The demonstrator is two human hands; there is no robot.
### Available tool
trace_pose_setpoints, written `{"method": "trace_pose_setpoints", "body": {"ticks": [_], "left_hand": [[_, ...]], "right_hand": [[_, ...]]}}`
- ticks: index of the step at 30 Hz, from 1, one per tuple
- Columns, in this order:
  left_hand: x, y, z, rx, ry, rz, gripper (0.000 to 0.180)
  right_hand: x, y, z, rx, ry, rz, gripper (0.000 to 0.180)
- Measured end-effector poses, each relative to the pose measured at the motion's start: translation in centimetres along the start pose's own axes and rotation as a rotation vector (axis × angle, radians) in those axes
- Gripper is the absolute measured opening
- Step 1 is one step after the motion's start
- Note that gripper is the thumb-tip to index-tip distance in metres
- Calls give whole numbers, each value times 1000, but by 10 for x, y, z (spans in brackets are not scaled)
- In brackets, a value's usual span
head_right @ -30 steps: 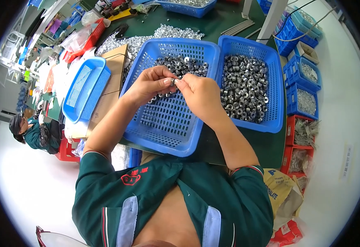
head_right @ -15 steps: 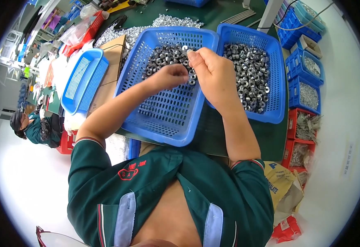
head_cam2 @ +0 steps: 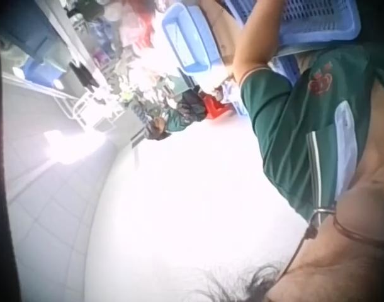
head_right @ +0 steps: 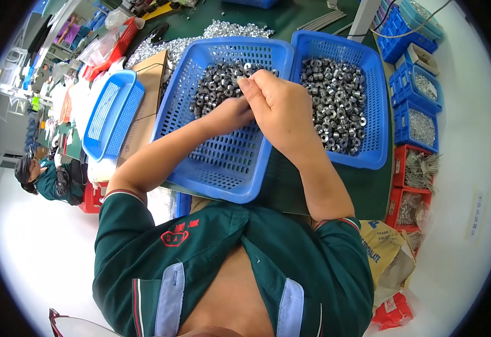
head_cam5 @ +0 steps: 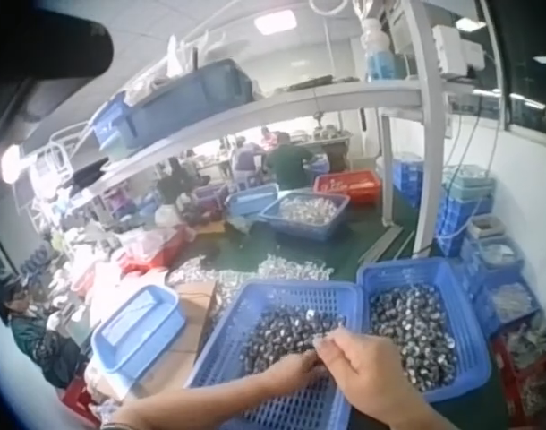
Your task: Sorting and inspecting small metal hardware components into different blue bins at a workshop table.
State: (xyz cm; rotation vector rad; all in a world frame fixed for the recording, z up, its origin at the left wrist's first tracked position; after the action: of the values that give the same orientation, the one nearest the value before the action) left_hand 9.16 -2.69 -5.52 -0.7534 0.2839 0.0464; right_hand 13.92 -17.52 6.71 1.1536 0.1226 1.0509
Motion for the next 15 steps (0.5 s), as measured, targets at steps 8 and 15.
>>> {"method": "trace_pose_setpoints", "body": {"ticks": [8, 15], "left_hand": [[-37, -30, 52, -1140, -5, -170, 27], [-52, -44, 62, -1031, -39, -330, 21]], "right_hand": [[1, -3, 2, -64, 19, -70, 20], [0, -6, -7, -116, 10, -65, 14]]}}
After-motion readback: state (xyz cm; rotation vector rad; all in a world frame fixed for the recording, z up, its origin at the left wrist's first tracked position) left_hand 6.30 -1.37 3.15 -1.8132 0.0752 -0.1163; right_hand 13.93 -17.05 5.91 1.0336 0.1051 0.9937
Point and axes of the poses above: each hand's wrist, its own x-axis towards the middle knuckle, its own z-axis out of the back of the hand, y = z × x, the point moved 4 cm from there along x, towards the middle knuckle, and after that the axes turned 8 degrees about y, right-handed, at the moved point
